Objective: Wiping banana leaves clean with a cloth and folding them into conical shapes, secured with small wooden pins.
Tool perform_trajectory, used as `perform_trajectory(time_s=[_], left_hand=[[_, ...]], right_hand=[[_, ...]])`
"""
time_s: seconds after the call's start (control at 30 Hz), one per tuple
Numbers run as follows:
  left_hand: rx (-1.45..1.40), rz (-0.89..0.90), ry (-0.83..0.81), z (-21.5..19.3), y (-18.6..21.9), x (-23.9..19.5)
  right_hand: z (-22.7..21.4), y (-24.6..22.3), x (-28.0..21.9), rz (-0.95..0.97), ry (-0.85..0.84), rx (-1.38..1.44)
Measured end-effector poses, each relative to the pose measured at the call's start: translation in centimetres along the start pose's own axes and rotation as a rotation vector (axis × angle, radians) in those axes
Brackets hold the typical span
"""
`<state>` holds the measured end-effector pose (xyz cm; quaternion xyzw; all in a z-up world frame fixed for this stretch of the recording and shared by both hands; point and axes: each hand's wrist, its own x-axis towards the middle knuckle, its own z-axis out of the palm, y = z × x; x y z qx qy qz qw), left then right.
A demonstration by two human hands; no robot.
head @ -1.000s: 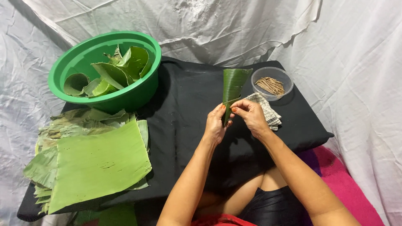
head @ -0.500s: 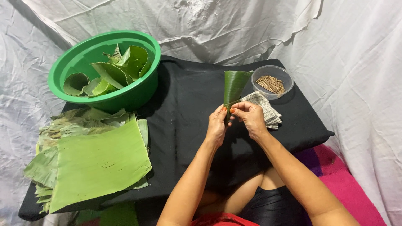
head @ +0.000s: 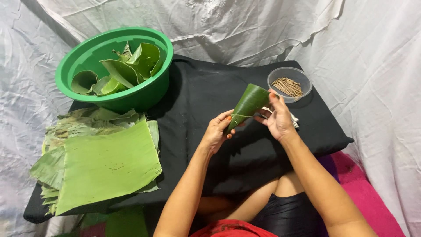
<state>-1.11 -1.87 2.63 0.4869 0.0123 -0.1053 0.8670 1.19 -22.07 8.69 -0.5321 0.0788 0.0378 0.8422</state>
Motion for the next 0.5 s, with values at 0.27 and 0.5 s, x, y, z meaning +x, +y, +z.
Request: perform_trajectory(time_s=[0.27, 0.5], left_hand=[[0.098, 0.021, 0.039, -2.8, 1.9, -1.6], [0.119, 0.102, 0.049, -4.5, 2.1, -2.5]], right_hand=[[-4.9, 2.7, 3.7, 0.049, -0.094, 0.073], [-4.0, 2.4, 2.4, 0.101, -0.161, 0.030]])
